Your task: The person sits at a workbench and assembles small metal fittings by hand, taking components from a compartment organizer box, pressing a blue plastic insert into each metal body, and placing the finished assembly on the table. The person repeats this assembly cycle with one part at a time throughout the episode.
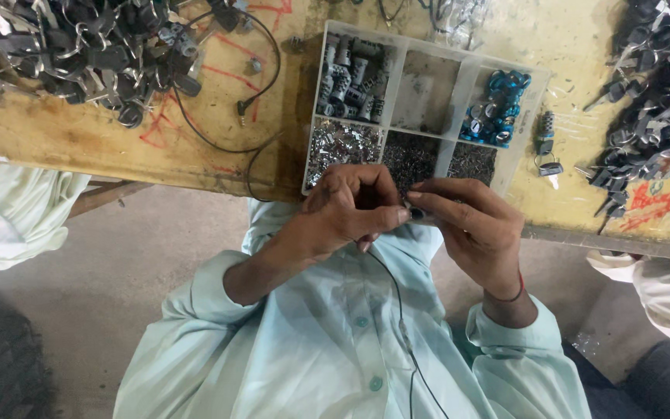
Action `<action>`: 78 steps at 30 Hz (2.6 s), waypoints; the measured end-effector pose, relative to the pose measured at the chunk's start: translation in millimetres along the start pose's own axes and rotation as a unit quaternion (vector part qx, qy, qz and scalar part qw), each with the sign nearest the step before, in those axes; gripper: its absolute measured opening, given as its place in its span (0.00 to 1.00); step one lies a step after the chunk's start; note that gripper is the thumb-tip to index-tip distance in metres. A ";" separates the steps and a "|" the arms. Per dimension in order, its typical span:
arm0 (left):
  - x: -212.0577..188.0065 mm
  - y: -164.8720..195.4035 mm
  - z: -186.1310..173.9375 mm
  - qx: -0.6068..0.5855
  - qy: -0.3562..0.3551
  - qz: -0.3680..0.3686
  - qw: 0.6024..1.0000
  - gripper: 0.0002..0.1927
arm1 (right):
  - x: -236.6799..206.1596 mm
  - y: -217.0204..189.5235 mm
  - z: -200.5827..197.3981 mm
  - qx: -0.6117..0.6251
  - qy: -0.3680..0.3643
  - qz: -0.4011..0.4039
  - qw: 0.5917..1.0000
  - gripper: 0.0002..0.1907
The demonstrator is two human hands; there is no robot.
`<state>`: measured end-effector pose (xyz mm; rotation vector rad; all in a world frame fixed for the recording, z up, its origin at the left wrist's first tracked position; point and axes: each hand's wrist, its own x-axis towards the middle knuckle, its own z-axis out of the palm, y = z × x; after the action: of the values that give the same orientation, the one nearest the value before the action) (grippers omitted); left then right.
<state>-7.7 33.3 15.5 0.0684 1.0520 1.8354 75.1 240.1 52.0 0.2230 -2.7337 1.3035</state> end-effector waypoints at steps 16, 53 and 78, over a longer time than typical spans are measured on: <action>-7.4 -9.5 26.0 0.249 0.095 0.295 0.917 0.13 | 13.2 -35.3 8.6 -0.113 0.107 0.058 0.986 0.20; 9.3 0.3 -7.1 0.577 -0.068 0.467 0.666 0.11 | -8.5 22.9 -11.2 0.411 -0.070 0.294 0.860 0.09; 12.3 -8.9 9.2 0.451 0.025 0.465 0.762 0.21 | -46.7 52.6 -28.3 0.385 0.221 0.214 0.870 0.15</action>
<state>-3.4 49.7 10.5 1.3361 2.1059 1.9159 112.6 298.9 22.2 -0.5929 -1.8120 2.1763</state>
